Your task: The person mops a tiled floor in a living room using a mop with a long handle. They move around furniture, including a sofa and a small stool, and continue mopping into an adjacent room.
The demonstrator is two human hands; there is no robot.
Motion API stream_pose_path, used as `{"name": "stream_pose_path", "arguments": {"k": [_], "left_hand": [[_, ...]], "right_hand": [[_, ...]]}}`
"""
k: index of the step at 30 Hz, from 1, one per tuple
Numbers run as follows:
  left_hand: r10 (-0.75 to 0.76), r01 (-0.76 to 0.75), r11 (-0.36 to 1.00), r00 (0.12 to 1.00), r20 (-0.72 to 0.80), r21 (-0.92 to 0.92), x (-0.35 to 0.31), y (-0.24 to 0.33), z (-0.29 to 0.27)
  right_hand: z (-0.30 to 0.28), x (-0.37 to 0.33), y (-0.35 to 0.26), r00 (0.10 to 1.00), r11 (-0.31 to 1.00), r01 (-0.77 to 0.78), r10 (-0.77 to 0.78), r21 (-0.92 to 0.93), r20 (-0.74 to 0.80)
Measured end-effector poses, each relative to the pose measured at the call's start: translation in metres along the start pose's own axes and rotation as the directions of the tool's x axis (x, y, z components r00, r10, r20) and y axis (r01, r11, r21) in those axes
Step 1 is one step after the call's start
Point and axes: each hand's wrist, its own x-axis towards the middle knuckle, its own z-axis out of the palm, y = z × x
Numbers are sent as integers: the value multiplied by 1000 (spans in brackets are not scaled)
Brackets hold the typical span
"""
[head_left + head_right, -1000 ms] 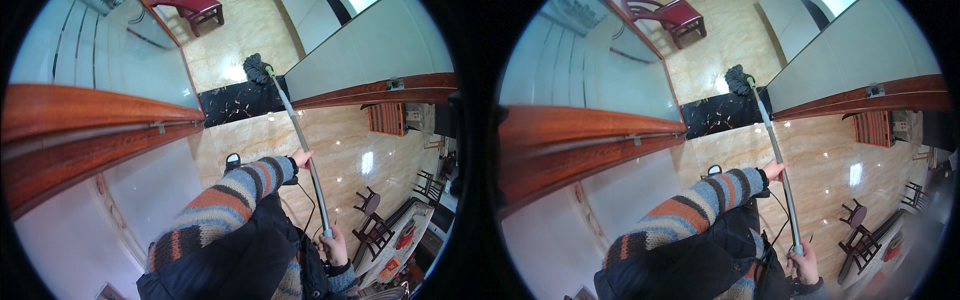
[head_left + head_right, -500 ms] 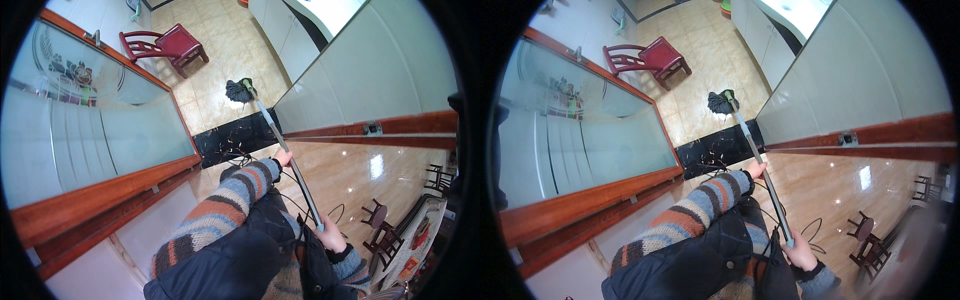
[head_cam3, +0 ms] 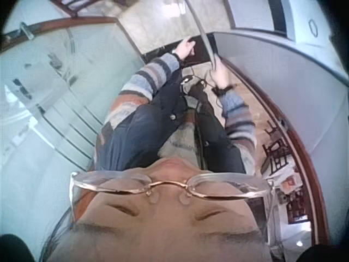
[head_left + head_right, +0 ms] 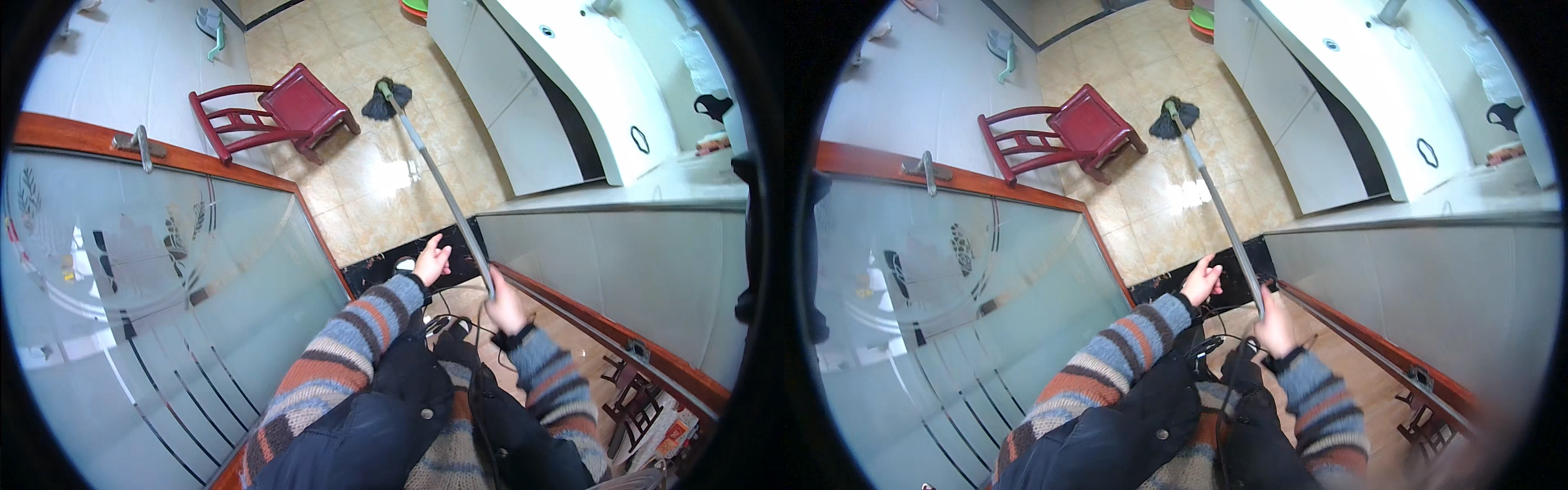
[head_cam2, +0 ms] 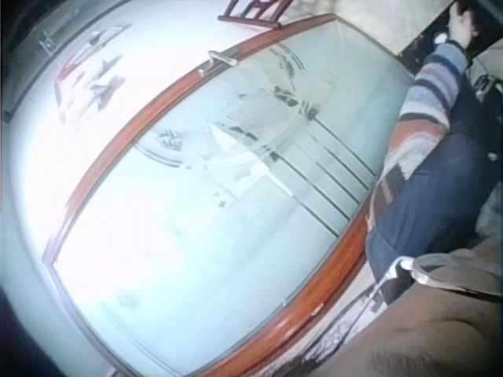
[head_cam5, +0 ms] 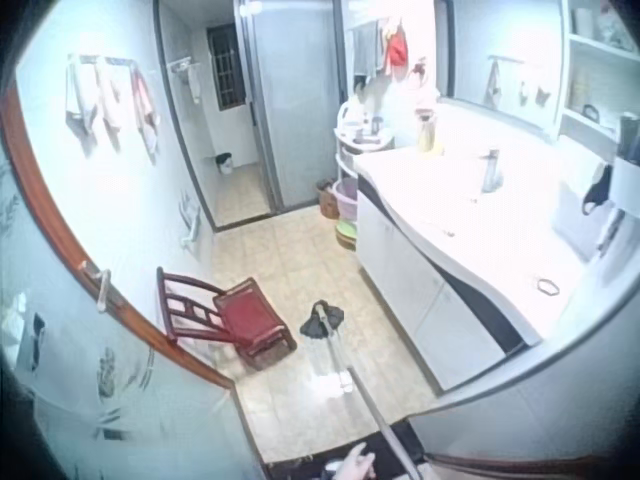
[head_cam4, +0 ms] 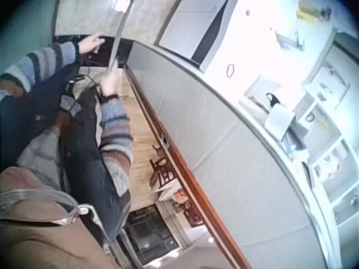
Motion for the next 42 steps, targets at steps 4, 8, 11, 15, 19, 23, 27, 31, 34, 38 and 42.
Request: {"name": "stream_pose_path", "arguments": {"k": [4, 8, 11, 15, 19, 23, 27, 31, 34, 38, 42], "left_hand": [[67, -70, 997, 993, -102, -32, 3, 13, -57], [168, -173, 984, 981, -97, -38, 11, 29, -71], [203, -207, 978, 976, -79, -41, 22, 40, -48], [415, -389, 865, 909, -17, 316, 25, 29, 8], [539, -660, 327, 718, 440, 677, -18, -18, 72], [-227, -882, 22, 455, 861, 471, -94, -97, 130], [-503, -947, 318, -132, 854, 41, -165, -150, 176], [-620, -912, 376, -380, 687, -166, -200, -162, 188], [-589, -912, 367, -380, 713, -184, -178, -147, 175], [-543, -978, 194, -172, 822, -77, -119, -108, 155], [-275, -988, 127, 51, 960, 89, -47, -60, 134]], "right_hand": [[26, 172, -16, 973, 974, -222, 225, -48, 60], [3, 179, -25, 993, 901, -114, 98, 419, 58], [-20, 94, -5, 941, 691, -334, 287, 641, 182], [-36, -60, 18, 925, 764, -379, 313, 522, 214], [-65, -225, -3, 814, 758, -578, 509, 304, 279], [-94, -377, -40, 653, 406, -731, 649, 548, 390], [-96, -479, -93, 363, -287, -525, 777, 802, 515], [-96, -489, -119, 351, -239, -591, 783, 770, 513], [-93, -455, -128, 396, -145, -639, 780, 755, 485], [-84, -387, -136, 480, 12, -685, 759, 729, 439], [-74, -305, -137, 585, 179, -672, 724, 719, 366]]}}
